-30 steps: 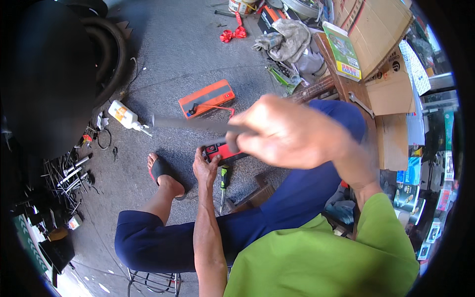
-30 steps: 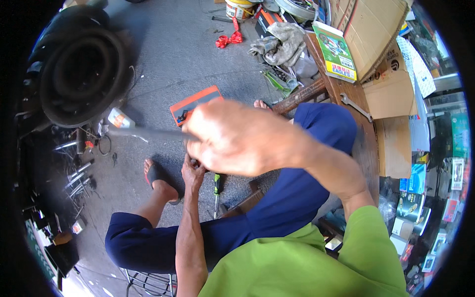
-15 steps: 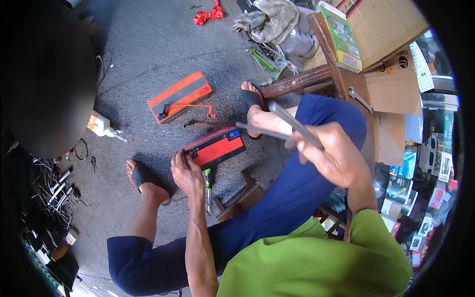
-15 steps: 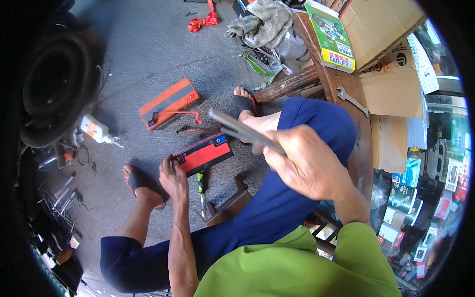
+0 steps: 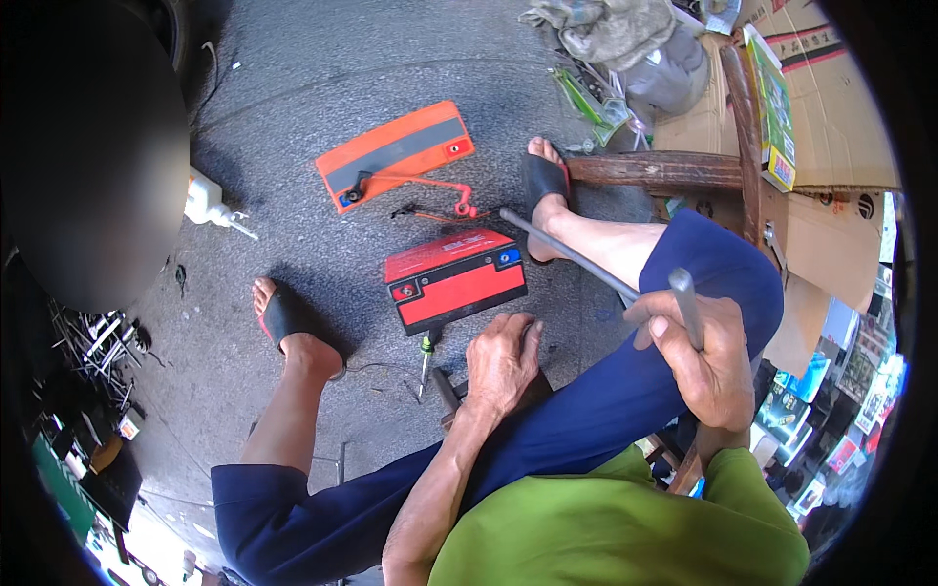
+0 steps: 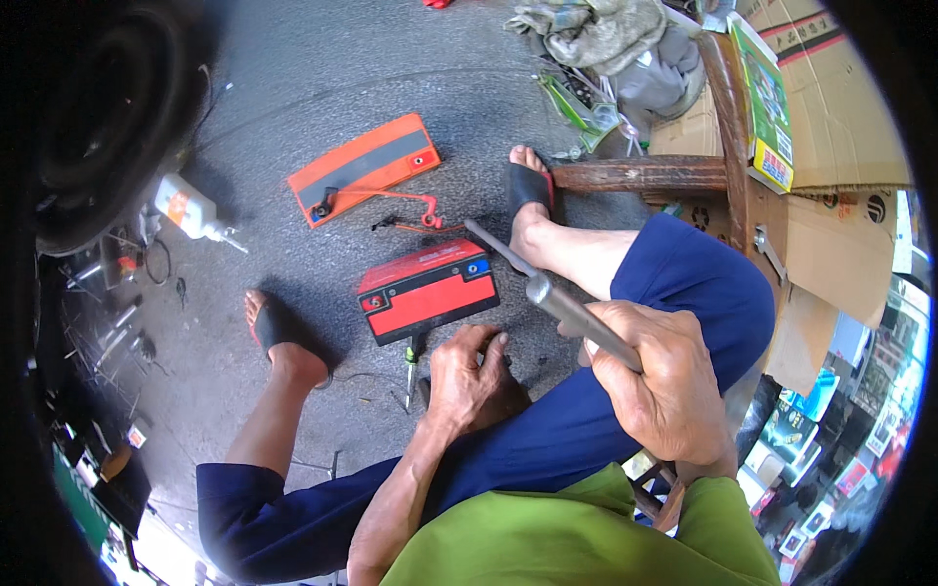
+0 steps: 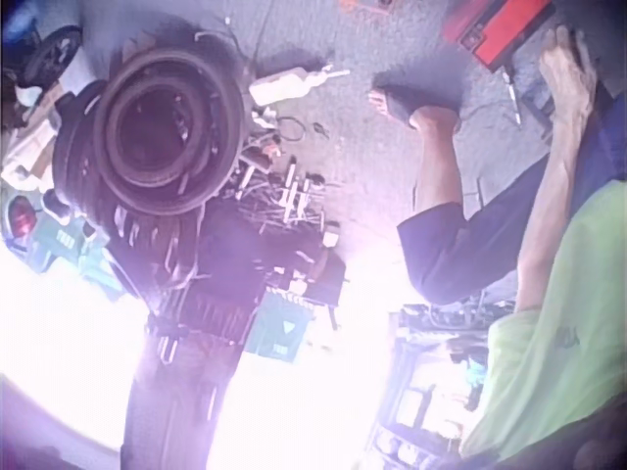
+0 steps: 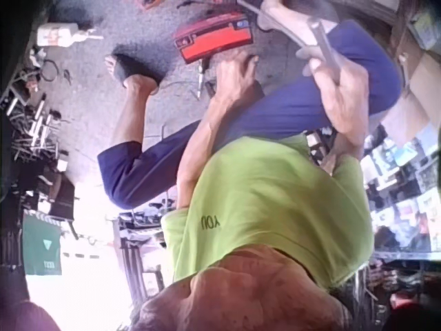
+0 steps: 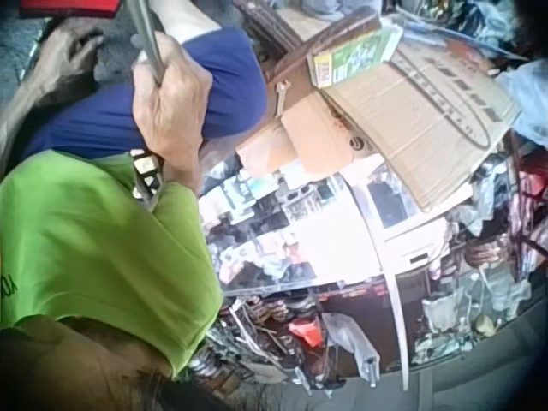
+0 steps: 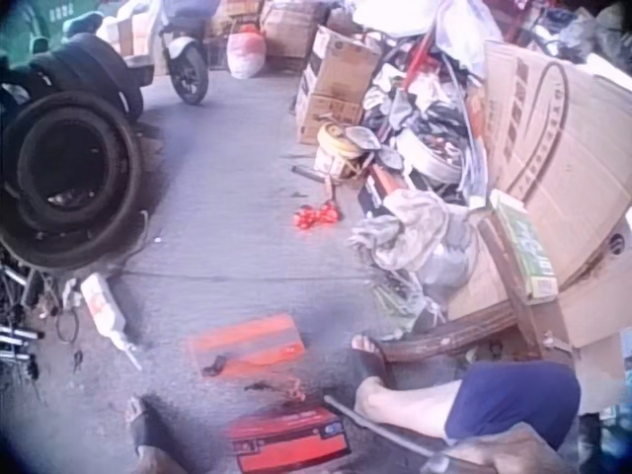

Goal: The person sits on a low stool and repeatedly rubs a long metal rod against a red rectangular sharpening device on the floor. They rotate the rod and change grip positions while continuing the sharpening motion.

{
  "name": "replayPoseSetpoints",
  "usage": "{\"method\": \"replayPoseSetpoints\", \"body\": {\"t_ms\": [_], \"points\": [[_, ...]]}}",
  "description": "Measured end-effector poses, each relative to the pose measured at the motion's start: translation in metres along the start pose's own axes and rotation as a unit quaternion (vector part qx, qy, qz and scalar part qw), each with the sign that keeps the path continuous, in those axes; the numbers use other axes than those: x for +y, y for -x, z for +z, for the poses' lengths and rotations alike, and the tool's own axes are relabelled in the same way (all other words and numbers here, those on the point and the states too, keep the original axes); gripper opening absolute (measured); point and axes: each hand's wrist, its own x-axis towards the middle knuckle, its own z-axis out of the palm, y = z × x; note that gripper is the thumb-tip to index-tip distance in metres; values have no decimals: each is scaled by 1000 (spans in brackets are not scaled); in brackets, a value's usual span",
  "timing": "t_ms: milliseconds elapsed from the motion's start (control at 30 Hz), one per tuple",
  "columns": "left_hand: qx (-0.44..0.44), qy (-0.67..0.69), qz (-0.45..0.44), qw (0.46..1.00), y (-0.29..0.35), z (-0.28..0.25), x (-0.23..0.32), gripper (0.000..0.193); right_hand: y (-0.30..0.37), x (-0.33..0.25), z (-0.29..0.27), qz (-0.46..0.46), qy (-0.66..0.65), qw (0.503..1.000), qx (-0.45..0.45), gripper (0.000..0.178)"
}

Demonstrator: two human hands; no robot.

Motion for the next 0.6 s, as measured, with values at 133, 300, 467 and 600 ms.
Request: {"method": "replayPoseSetpoints", "body": {"t_ms": [133,300,467,600], "points": [[37,331,-24,943,16,-41,36,56,-5,-3,28,-105,-50,993,6,22],[306,-150,69,938,70,-113,71,77,0,-26,76,-254,-73,953,-147,29],[159,-392,85,902,121,-187,81,42,-2,-61,134,-407,-199,873,-182,50],[224,-530,31,818,145,-239,77,28,-40,-78,151,-359,-287,857,-233,58]]}}
